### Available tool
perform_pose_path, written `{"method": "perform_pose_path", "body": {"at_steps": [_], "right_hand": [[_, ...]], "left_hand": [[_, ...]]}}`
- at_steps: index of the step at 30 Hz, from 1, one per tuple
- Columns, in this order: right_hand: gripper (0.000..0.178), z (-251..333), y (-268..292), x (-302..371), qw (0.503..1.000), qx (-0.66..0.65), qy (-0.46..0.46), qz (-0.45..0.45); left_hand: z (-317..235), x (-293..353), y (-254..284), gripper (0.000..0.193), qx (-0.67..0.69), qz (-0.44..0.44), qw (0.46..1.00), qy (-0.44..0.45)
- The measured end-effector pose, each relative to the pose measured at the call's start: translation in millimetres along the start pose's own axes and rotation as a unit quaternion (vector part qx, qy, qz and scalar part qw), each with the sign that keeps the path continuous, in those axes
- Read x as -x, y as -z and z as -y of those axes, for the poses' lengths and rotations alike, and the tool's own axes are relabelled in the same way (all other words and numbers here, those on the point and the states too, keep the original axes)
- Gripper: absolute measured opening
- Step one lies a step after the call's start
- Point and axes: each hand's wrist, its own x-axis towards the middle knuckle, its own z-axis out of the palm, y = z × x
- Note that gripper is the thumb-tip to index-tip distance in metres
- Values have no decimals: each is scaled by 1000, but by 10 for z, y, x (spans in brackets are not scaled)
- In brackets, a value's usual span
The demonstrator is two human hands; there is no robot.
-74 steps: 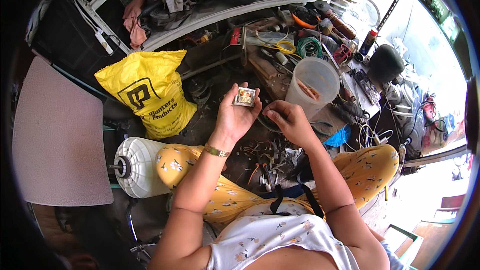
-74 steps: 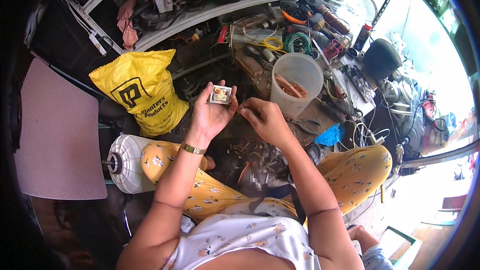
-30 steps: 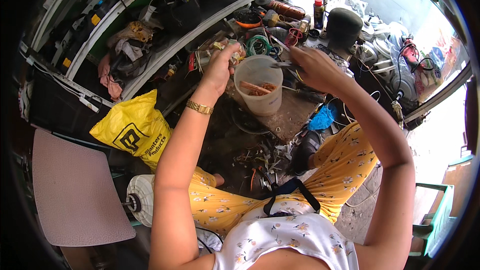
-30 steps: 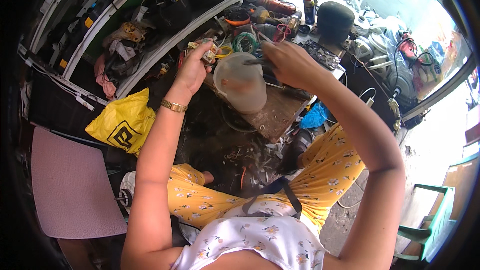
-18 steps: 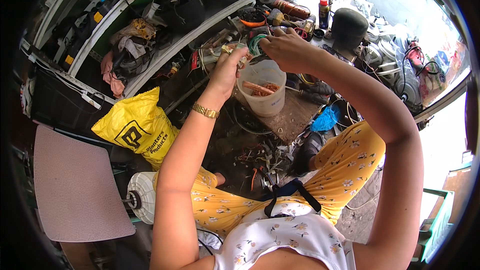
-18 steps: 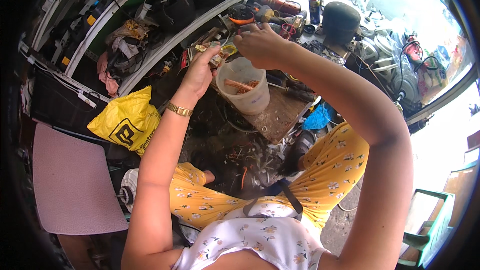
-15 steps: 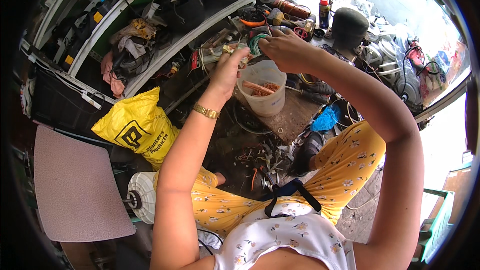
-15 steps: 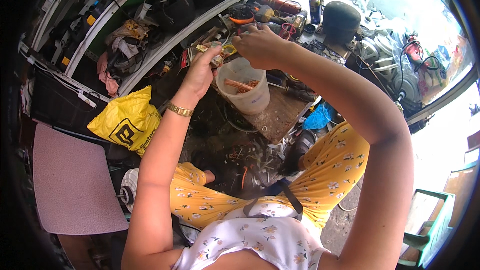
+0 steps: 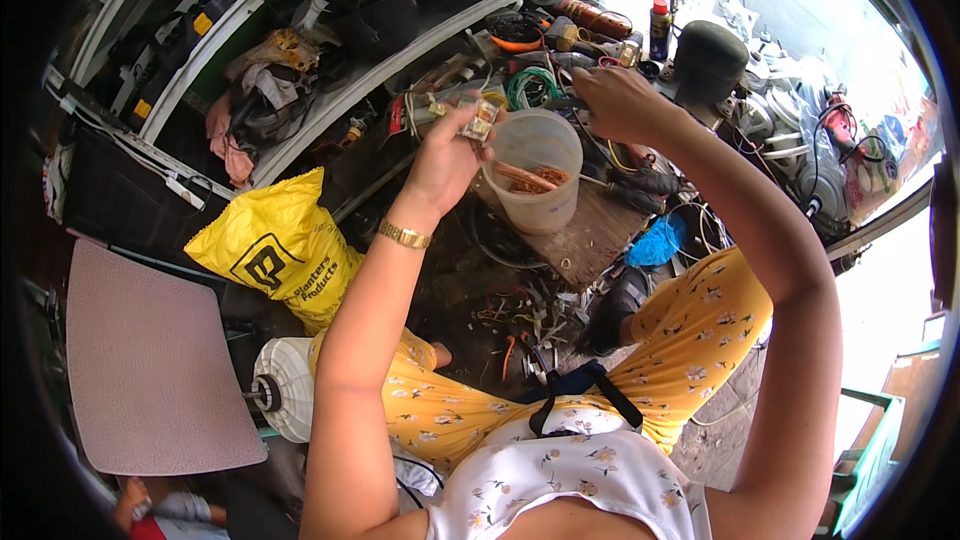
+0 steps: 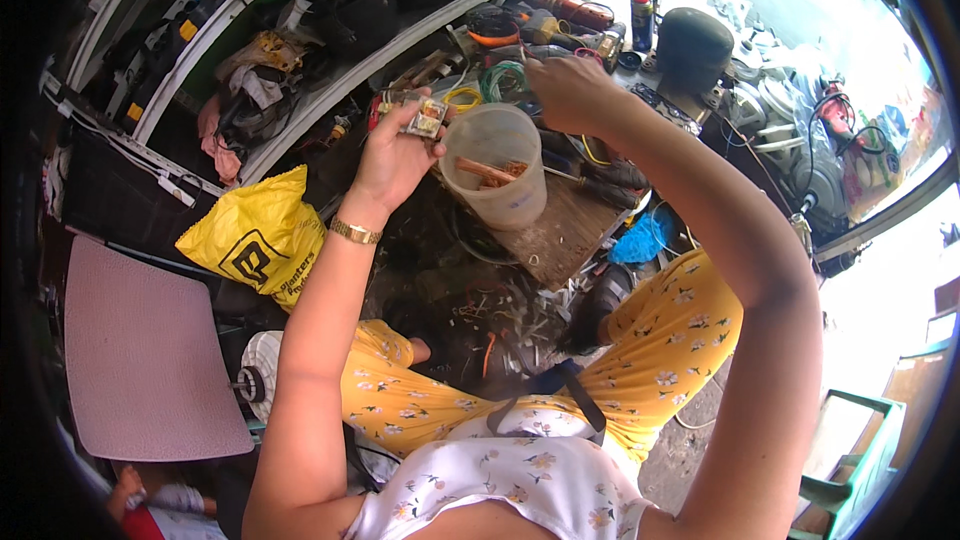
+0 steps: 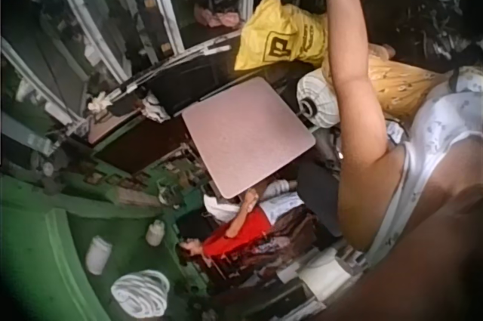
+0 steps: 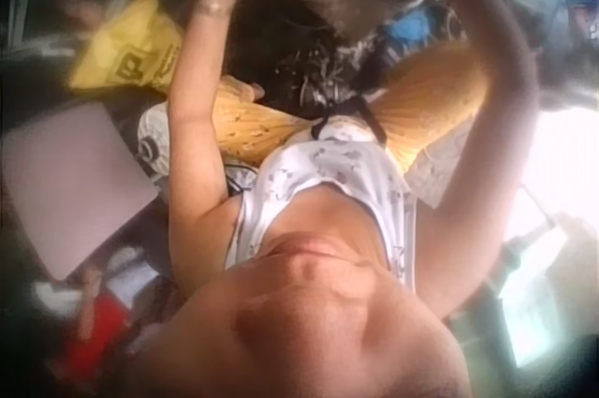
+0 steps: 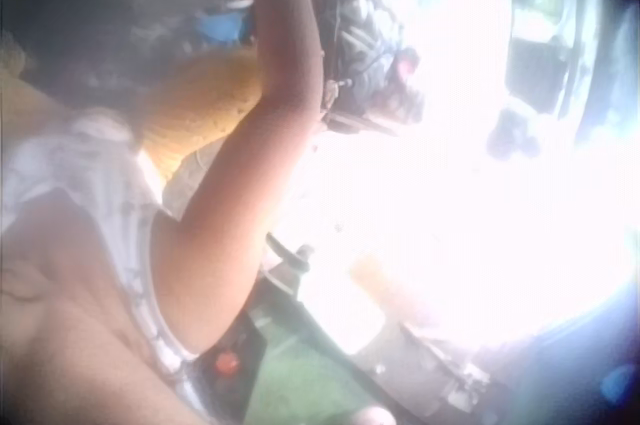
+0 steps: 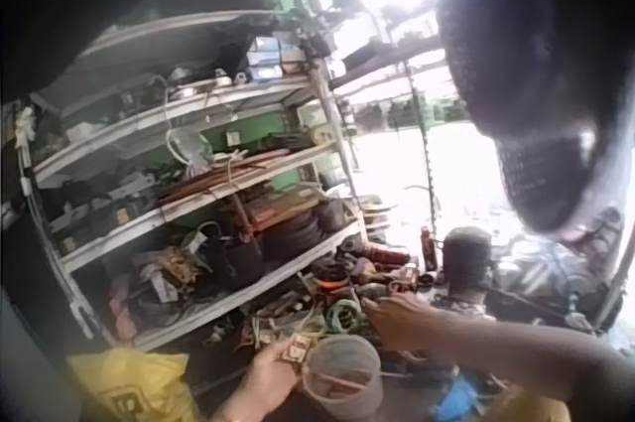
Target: The person works on a small electronic component by hand, using a pair of pliers to adjust internal parts and applying a substance from a container.
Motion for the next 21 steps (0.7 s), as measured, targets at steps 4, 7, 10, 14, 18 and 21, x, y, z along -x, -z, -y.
{"method": "perform_pose_path", "body": {"at_steps": [4, 7, 10, 14, 18, 21], "right_hand": [[25, -241, -124, 206, 998, -54, -5, -26], [17, 27, -5, 361, 921, -376, -102, 25], [15, 281, -100, 622, 719, -676, -157, 49], [14, 883, -269, 888, 634, -759, -145, 30], [12, 1335, -262, 874, 662, -739, -116, 45], [13, 1574, -229, 787, 609, -781, -133, 36]], "left_hand": [[-15, 365, 34, 34, 101, 31, 994, -9], [40, 645, 93, 42, -7, 3, 992, -122], [64, 802, 117, 47, -63, -12, 980, -187], [81, 928, 216, 58, 103, 15, 986, -131], [110, 1009, 361, 58, 342, 76, 936, -37], [103, 1068, 373, 58, 349, 93, 932, -39]]}}
